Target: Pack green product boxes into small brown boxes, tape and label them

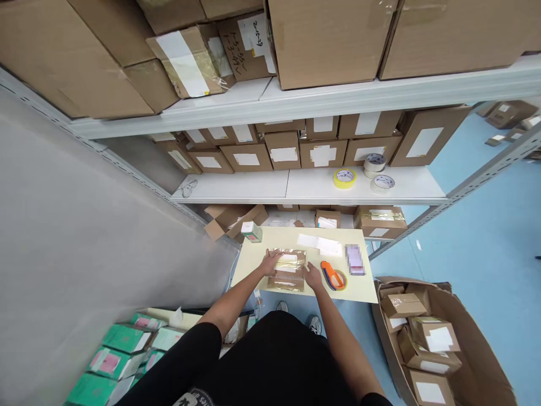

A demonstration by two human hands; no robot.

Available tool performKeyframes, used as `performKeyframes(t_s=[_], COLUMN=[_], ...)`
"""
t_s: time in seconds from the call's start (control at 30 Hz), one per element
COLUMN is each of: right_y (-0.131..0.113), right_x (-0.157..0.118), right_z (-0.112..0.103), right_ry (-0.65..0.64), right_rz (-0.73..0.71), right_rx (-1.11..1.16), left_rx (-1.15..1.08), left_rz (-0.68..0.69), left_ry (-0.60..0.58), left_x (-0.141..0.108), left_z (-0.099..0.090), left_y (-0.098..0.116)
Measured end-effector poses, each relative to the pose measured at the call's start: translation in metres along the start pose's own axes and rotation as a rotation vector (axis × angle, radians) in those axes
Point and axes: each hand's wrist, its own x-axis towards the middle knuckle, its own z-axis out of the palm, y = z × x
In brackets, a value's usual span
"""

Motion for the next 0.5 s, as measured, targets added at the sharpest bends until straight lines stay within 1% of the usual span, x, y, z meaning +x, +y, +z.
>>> performKeyframes(t_s=[0.03,0.1,0.17,0.23,0.33,0.4,0.43,0.47,0.5], right_y=[-0.012,-0.029,-0.038,-0.039,-0.035,-0.033,-0.033,-0.033,-0.034], right_x=[0.001,0.003,0.007,0.013,0.023,0.027,0.028,0.029,0.029], right_z=[0.005,0.015,0.02,0.021,0.018,0.018,0.019,0.019,0.02], right_ry=[-0.04,-0.084,-0.085,-0.089,-0.106,-0.109,-0.106,-0.1,-0.092], right_rz=[-0.015,0.03,0.091,0.119,0.133,0.142,0.145,0.147,0.145], right_rx=[0.003,-0.064,-0.137,-0.159,-0.151,-0.143,-0.137,-0.132,-0.125], left_rx=[-0.026,-0.11,-0.213,-0.3,-0.412,-0.507,-0.566,-0.631,-0.698], left_rz=[0.0,0.011,0.024,0.041,0.033,-0.052,-0.113,-0.169,-0.212], left_ry=[0.005,0.022,0.067,0.169,0.396,0.523,0.553,0.553,0.528], left_x=[-0.001,-0.005,-0.009,-0.013,-0.013,-0.011,-0.009,-0.006,-0.004], left_z=[0.0,0.001,0.004,0.01,0.026,0.035,0.038,0.041,0.042], left_y=[-0.001,-0.003,-0.006,-0.009,-0.012,-0.016,-0.019,-0.023,-0.027])
